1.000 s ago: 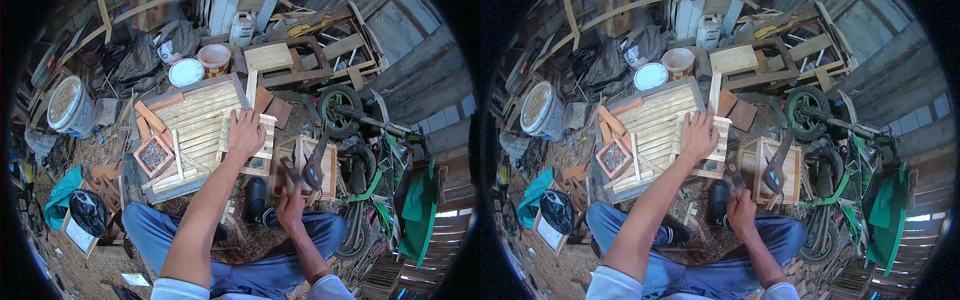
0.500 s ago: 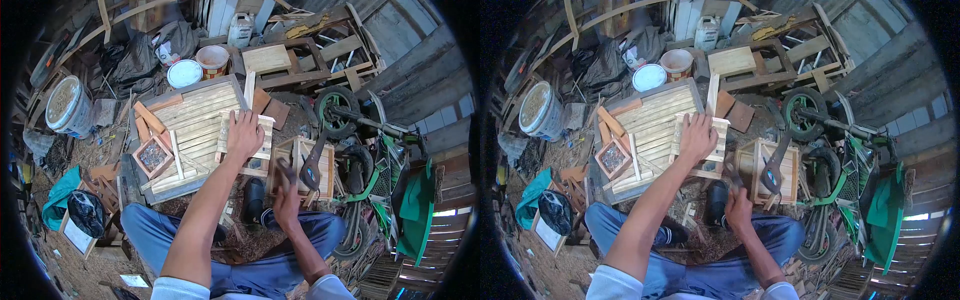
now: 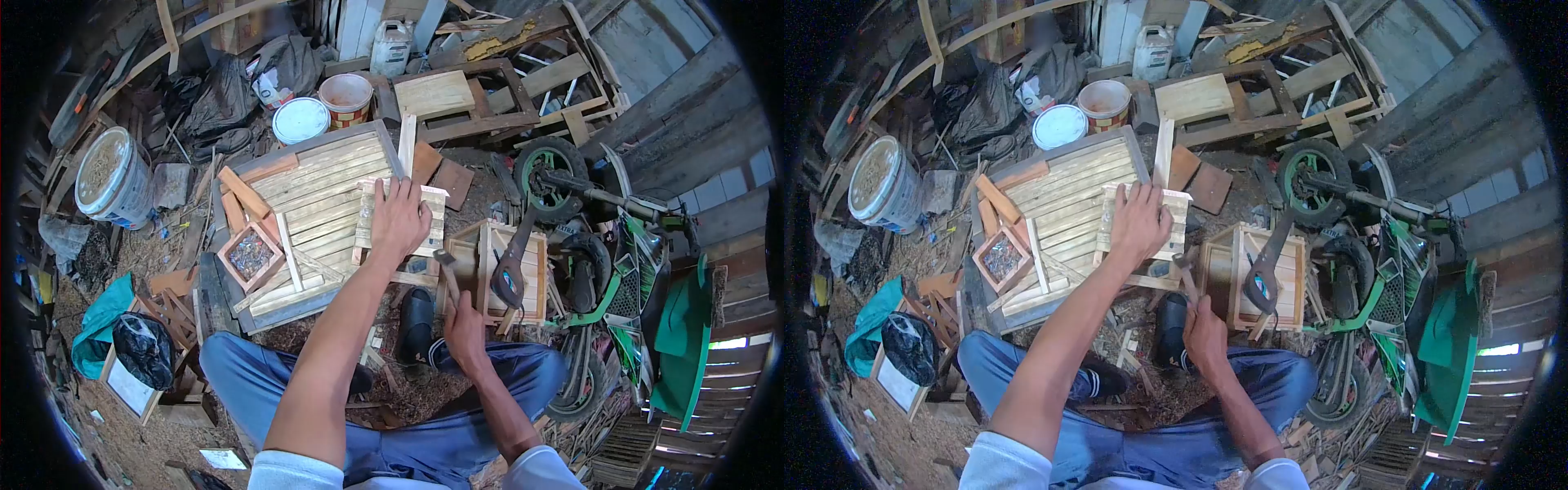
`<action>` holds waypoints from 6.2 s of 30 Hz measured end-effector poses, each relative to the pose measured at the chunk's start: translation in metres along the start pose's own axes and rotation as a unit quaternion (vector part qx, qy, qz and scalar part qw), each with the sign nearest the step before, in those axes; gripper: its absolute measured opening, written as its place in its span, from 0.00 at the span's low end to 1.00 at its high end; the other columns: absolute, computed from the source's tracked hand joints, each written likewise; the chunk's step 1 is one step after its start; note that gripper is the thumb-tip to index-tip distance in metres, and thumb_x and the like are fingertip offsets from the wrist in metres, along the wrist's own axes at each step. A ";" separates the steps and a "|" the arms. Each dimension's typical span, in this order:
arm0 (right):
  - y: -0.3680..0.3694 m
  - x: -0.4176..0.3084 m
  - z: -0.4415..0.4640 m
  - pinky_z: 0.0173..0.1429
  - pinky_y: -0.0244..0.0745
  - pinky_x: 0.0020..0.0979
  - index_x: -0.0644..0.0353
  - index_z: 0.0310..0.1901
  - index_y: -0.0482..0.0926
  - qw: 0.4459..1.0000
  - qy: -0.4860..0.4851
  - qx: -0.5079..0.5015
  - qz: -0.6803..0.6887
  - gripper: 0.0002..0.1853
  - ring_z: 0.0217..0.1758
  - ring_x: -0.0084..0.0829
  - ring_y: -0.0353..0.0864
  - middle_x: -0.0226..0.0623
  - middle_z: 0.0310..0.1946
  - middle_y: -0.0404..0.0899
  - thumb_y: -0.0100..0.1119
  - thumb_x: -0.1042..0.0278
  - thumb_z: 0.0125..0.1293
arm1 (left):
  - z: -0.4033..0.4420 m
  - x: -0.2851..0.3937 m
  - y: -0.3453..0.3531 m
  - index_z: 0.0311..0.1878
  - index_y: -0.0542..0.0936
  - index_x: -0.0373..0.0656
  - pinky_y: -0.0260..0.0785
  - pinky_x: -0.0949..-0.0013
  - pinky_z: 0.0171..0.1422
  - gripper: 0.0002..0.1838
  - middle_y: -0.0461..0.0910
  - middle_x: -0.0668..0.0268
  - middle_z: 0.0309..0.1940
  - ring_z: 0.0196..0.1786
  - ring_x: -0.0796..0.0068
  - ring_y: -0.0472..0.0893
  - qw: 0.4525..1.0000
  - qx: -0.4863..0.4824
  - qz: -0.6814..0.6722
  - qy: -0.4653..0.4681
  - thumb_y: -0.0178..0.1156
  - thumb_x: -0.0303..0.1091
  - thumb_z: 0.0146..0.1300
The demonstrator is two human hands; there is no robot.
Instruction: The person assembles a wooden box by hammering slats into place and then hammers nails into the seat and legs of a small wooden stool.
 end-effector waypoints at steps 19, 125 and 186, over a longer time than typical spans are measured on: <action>-0.021 -0.014 -0.010 0.31 0.69 0.57 0.63 0.41 0.66 0.983 -0.036 0.134 0.118 0.09 0.32 0.68 0.77 0.64 0.26 0.76 0.52 0.67 0.72 | -0.001 -0.003 -0.003 0.54 0.76 0.35 0.48 0.44 0.77 0.21 0.74 0.53 0.58 0.66 0.56 0.69 1.000 0.001 -0.003 -0.007 0.47 0.41 0.66; -0.042 -0.034 -0.005 0.31 0.68 0.59 0.66 0.44 0.65 0.992 -0.003 0.069 0.104 0.10 0.30 0.67 0.77 0.65 0.24 0.76 0.52 0.68 0.72 | 0.004 0.004 -0.005 0.50 0.76 0.37 0.51 0.45 0.75 0.18 0.75 0.54 0.50 0.62 0.55 0.71 0.999 0.034 -0.005 0.001 0.48 0.40 0.64; -0.042 -0.036 -0.004 0.28 0.68 0.57 0.64 0.42 0.66 0.990 -0.016 0.096 0.099 0.09 0.30 0.66 0.78 0.66 0.23 0.75 0.52 0.68 0.73 | 0.004 0.004 -0.005 0.54 0.75 0.36 0.55 0.47 0.72 0.20 0.76 0.55 0.49 0.58 0.58 0.73 1.000 0.009 0.001 -0.001 0.51 0.38 0.62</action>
Point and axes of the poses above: each hand's wrist, its own z-axis towards the middle knuckle, its own y-axis out of the palm, x = y × z, the point moved 5 cm from there along z, towards the middle knuckle
